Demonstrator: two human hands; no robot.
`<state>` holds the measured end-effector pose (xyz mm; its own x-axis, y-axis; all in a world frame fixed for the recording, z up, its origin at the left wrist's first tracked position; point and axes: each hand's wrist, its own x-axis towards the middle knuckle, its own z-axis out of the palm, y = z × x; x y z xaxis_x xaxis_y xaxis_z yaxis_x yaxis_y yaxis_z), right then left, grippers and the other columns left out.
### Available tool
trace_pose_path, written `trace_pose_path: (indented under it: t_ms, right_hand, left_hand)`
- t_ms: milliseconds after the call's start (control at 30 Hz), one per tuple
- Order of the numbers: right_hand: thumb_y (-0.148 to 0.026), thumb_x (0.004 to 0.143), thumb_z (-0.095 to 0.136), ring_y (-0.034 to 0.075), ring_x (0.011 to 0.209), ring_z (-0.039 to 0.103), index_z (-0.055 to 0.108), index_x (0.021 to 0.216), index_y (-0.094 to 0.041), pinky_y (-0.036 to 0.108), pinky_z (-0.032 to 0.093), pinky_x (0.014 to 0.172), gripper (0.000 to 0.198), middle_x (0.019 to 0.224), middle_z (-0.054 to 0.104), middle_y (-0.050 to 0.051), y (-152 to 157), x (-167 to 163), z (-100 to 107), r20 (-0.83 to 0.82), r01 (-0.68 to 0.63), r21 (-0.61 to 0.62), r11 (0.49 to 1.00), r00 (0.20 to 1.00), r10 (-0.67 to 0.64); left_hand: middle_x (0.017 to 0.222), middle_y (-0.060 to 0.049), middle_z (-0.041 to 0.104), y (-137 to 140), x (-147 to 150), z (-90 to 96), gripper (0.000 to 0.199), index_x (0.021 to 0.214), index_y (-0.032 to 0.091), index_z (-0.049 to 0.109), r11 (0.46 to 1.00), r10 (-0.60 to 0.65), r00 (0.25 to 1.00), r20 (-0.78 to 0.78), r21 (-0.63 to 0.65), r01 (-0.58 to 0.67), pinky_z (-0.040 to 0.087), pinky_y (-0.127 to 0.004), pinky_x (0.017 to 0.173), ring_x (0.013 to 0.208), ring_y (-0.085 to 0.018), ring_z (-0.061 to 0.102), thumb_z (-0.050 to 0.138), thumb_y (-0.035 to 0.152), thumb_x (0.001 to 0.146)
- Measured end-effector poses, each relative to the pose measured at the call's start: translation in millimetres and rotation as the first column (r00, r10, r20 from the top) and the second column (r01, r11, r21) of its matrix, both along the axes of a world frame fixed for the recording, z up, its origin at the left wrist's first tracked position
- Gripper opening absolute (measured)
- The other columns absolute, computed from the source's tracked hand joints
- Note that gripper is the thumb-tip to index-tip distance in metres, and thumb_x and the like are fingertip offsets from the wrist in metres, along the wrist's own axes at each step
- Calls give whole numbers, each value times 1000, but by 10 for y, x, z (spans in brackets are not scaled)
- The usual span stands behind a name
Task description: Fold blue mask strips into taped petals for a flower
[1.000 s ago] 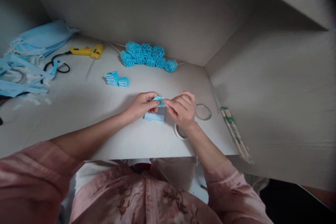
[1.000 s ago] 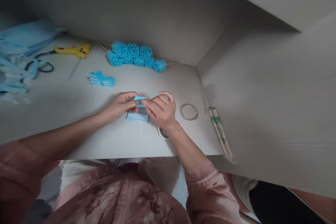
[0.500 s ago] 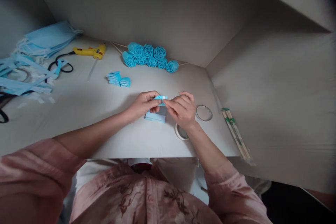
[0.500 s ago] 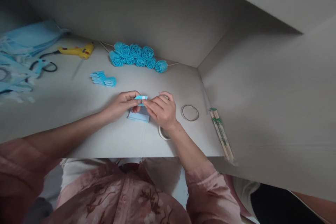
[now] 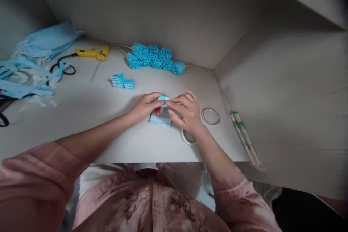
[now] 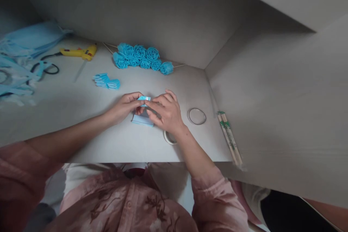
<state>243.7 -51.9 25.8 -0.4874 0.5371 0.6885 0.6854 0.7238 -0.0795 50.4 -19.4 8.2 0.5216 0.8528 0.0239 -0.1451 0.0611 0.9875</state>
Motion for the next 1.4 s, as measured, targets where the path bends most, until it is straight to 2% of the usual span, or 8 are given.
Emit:
trace_pose_path:
  t_ms: [167,300,433,633,900,1133,1267,1400]
  right_hand:
    - [-32,95,49,22,105,61,67,117,-23,43,45,95,30,109,68,9,-2,11,31,-299,-16,-287,958,951,-73]
    - [-33,92,56,19,97,64,59,128,-25,38,48,91,37,101,71,5,12,-5,14,-314,-95,-475,875,947,-68]
    - [-30,89,60,15,85,63,61,124,-25,34,48,84,35,90,70,1,22,-38,-29,-323,-62,-501,863,939,-120]
    - [-28,88,58,13,77,60,60,125,-21,29,49,78,37,83,66,0,30,-61,-37,-423,-111,-505,856,896,-133]
    - [-32,91,55,13,74,59,57,128,-20,26,47,70,39,84,66,1,53,-81,-91,-419,-83,-498,863,895,-156]
    - [-41,95,51,14,82,62,57,129,-20,30,50,79,41,90,67,3,84,-30,-99,-526,-215,-570,793,837,-152]
    - [-42,88,61,13,80,61,55,132,-20,27,51,76,49,90,66,2,101,-50,-115,-544,-293,-596,748,832,-107]
    - [-43,87,62,11,77,59,56,131,-21,25,51,74,49,87,63,0,130,-56,-136,-578,-317,-627,711,802,-152]
  left_hand:
    - [56,3,56,-23,0,56,20,72,17,53,996,-48,988,-145,65,58,36,-20,48,50,-8,49,61,36,76]
    - [55,3,54,-44,9,62,17,69,18,53,987,-33,974,-224,143,66,34,-20,47,49,-8,47,59,32,76]
    - [56,3,54,-37,-1,63,16,70,18,54,985,-5,967,-255,168,50,34,-20,48,50,-9,47,60,32,75]
    - [63,0,58,-36,-14,110,31,73,17,55,988,26,992,-124,154,-6,40,-22,54,56,-10,51,53,46,84]
    - [61,4,52,-45,26,62,26,72,17,55,988,86,987,-134,141,-66,35,-21,51,54,-8,44,68,40,73]
    - [57,4,51,-10,4,34,29,66,18,53,988,113,987,-119,123,-98,34,-21,51,51,-8,43,69,41,72]
    - [55,4,48,-40,5,50,29,63,17,53,984,100,978,-184,165,-69,30,-20,49,50,-7,40,71,39,71]
    - [57,3,52,-45,-17,66,27,66,17,58,980,143,969,-203,164,-110,35,-21,51,52,-8,43,70,40,74]
